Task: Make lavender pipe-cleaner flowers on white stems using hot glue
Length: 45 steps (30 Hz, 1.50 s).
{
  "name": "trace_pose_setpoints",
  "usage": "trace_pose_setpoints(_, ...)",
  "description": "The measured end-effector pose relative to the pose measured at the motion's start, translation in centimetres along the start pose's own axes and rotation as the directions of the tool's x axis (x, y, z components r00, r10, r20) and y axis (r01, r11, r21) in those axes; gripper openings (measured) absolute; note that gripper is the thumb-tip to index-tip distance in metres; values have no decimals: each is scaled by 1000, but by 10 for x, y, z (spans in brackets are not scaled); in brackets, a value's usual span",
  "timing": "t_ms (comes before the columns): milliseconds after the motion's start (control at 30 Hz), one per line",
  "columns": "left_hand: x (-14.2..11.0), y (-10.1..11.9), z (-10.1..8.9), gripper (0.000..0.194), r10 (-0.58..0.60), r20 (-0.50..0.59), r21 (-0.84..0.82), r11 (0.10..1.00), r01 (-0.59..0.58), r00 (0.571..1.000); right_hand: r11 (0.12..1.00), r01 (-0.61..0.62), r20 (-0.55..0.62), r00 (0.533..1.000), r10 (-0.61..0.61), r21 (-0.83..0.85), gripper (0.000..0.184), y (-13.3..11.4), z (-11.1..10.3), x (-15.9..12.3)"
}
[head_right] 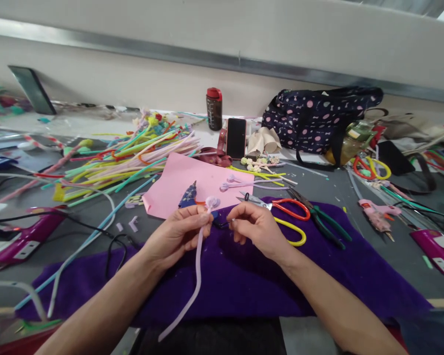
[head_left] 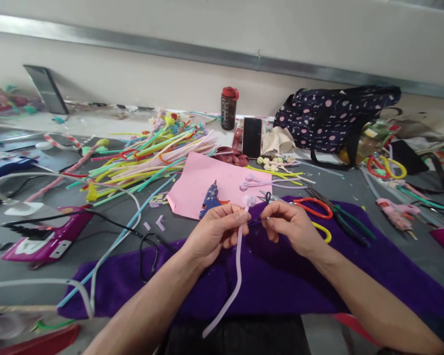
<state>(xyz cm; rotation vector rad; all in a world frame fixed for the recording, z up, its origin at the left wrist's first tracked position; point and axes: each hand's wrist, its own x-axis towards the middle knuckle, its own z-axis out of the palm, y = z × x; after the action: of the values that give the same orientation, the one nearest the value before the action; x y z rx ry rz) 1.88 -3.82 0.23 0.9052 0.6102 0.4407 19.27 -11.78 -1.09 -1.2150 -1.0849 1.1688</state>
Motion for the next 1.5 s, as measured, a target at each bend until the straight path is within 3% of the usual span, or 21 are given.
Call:
trace_pose_setpoints(200,3,-5,2,22,24,-3,38,999,-24,1000,994,-83,-25,996,85,74,13,-3,0,1)
trace_pose_setpoints(467,7,-11,4,22,25,-2,34,999,-25,1000,929,-150,-6,987,162,337,18,2,3,5)
trace_pose_setpoints(933,9,-16,4,22,30,2,85,996,-30,1000,930,-169,-32,981,190,326,24,16,17,6)
trace_pose_setpoints(1067,9,-15,4,22,26,20,72,997,-28,999,948,-141,-50,986,162,285,25,8,14,6)
trace_pose_setpoints(1200,8,-13,3,23,9,31,54,998,-10,999,994,0,-125,992,14,109,17,1,7,3)
trace_pose_setpoints(1333,7,-14,3,23,0,50,58,998,-3,999,982,124,-57,989,-133,-143,13,0,5,-1)
trace_pose_setpoints(1500,8,-16,2,23,-11,75,74,997,6,997,953,165,-17,984,-175,-254,7,-1,8,-2)
